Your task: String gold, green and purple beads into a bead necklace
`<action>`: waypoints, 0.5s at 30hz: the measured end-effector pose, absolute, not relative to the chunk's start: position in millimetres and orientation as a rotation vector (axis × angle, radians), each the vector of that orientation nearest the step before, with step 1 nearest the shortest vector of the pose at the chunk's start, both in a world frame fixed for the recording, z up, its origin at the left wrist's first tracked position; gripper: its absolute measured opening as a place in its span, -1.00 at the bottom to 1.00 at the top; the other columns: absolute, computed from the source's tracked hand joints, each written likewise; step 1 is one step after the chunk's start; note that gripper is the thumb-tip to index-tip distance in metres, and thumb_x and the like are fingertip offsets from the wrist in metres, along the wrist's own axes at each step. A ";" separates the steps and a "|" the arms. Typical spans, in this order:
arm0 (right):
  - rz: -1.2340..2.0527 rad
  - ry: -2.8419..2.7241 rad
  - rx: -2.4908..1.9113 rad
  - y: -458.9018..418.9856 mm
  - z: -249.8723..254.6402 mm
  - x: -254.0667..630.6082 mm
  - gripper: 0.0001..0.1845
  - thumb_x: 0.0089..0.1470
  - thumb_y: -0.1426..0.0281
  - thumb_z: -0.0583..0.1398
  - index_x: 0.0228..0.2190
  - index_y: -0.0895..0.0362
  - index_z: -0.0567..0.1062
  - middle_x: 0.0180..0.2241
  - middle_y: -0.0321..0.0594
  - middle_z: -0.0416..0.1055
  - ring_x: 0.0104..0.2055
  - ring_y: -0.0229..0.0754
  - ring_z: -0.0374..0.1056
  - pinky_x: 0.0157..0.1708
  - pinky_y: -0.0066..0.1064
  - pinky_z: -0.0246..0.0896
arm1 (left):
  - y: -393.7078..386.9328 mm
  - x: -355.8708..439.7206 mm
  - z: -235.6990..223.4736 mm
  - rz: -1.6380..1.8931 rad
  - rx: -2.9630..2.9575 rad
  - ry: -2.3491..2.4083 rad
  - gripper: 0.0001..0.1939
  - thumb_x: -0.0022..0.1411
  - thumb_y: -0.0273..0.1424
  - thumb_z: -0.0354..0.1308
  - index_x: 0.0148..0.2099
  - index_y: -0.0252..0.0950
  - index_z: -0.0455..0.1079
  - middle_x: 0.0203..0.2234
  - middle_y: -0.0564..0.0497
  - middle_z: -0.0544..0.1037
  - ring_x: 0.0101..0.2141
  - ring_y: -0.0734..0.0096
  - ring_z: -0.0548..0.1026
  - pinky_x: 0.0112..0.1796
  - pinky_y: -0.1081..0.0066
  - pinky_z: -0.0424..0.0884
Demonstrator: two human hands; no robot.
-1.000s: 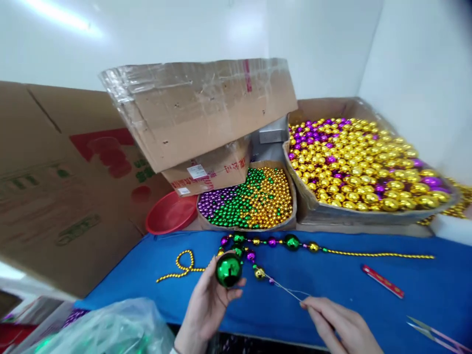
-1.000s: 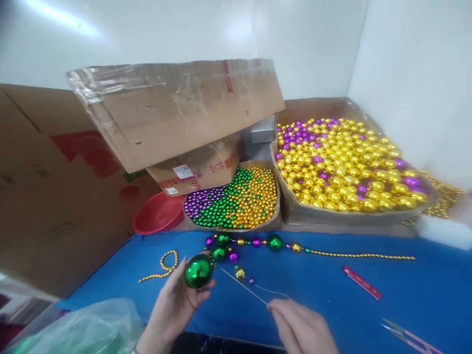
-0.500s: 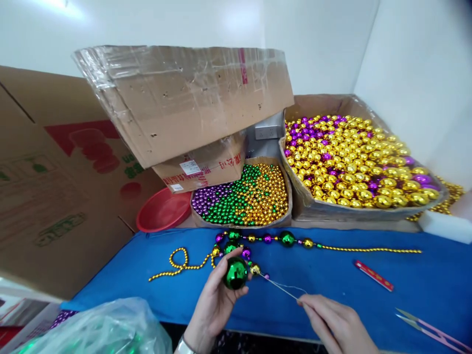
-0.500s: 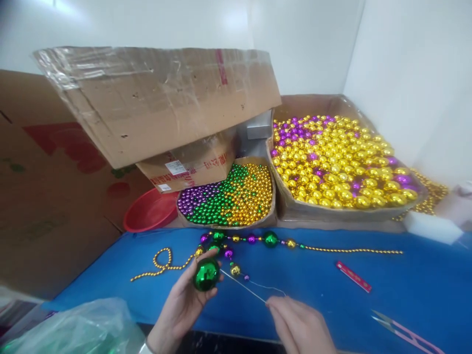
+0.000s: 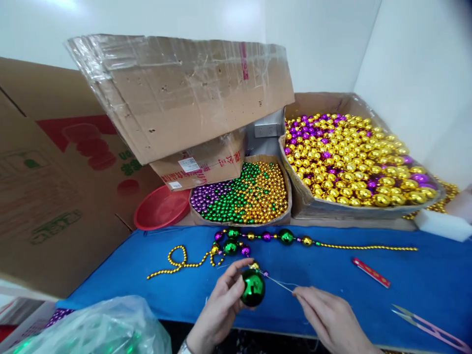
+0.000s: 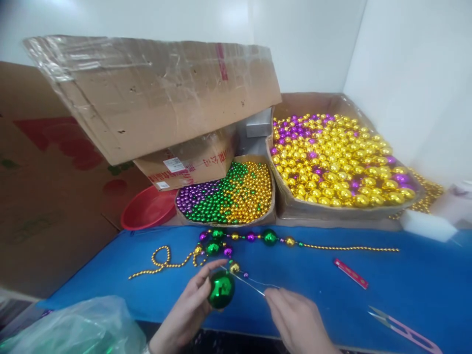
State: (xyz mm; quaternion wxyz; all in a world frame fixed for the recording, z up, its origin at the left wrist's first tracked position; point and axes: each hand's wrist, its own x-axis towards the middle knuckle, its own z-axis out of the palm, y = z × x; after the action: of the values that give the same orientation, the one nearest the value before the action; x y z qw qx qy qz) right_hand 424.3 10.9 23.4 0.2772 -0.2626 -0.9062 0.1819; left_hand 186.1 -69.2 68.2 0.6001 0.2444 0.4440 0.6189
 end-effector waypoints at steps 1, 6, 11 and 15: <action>0.472 -2.397 -0.701 10.0 23.9 423.0 -0.73 0.24 0.43 -0.06 -0.15 0.08 0.40 -0.27 -0.16 0.51 -0.25 -0.17 0.48 -0.26 -0.42 0.39 | -67.9 187.8 67.3 1.467 0.478 1.009 -0.60 0.18 -0.31 0.17 0.06 -0.31 0.31 -0.21 -0.14 0.48 -0.33 0.29 0.50 -0.43 0.42 0.47; 0.572 -2.370 -0.662 -4.6 29.8 419.7 -0.76 0.24 0.40 -0.03 -0.23 0.09 0.43 -0.40 -0.22 0.51 -0.32 -0.20 0.49 -0.31 -0.50 0.39 | -56.9 188.6 65.7 1.747 0.068 0.942 -0.63 0.20 -0.34 0.15 0.06 -0.26 0.28 -0.08 -0.14 0.48 -0.15 0.15 0.51 -0.26 0.31 0.52; 0.564 -2.379 -0.686 -15.9 30.7 414.5 -0.67 0.26 0.35 -0.07 -0.37 0.07 0.45 -0.62 -0.28 0.40 -0.42 -0.17 0.48 -0.36 -0.46 0.40 | -52.1 192.2 65.6 1.788 0.062 0.868 -0.66 0.19 -0.34 0.16 0.02 -0.30 0.30 -0.09 -0.15 0.49 -0.14 0.10 0.51 -0.19 0.24 0.51; 0.590 -2.330 -0.707 -16.8 27.2 413.4 -0.68 0.27 0.34 -0.08 -0.32 0.07 0.44 -0.63 -0.28 0.39 -0.41 -0.16 0.48 -0.34 -0.44 0.39 | -53.1 195.0 63.8 1.795 0.062 0.859 -0.66 0.19 -0.35 0.17 0.02 -0.28 0.31 -0.09 -0.12 0.51 -0.14 0.09 0.51 -0.15 0.21 0.49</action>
State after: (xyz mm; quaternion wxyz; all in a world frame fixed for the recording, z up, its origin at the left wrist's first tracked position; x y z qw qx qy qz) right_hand 413.4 -16.8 27.2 0.3130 -0.2681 -0.8833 0.2236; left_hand 195.0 -53.1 63.8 0.5442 0.0263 0.3622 0.7563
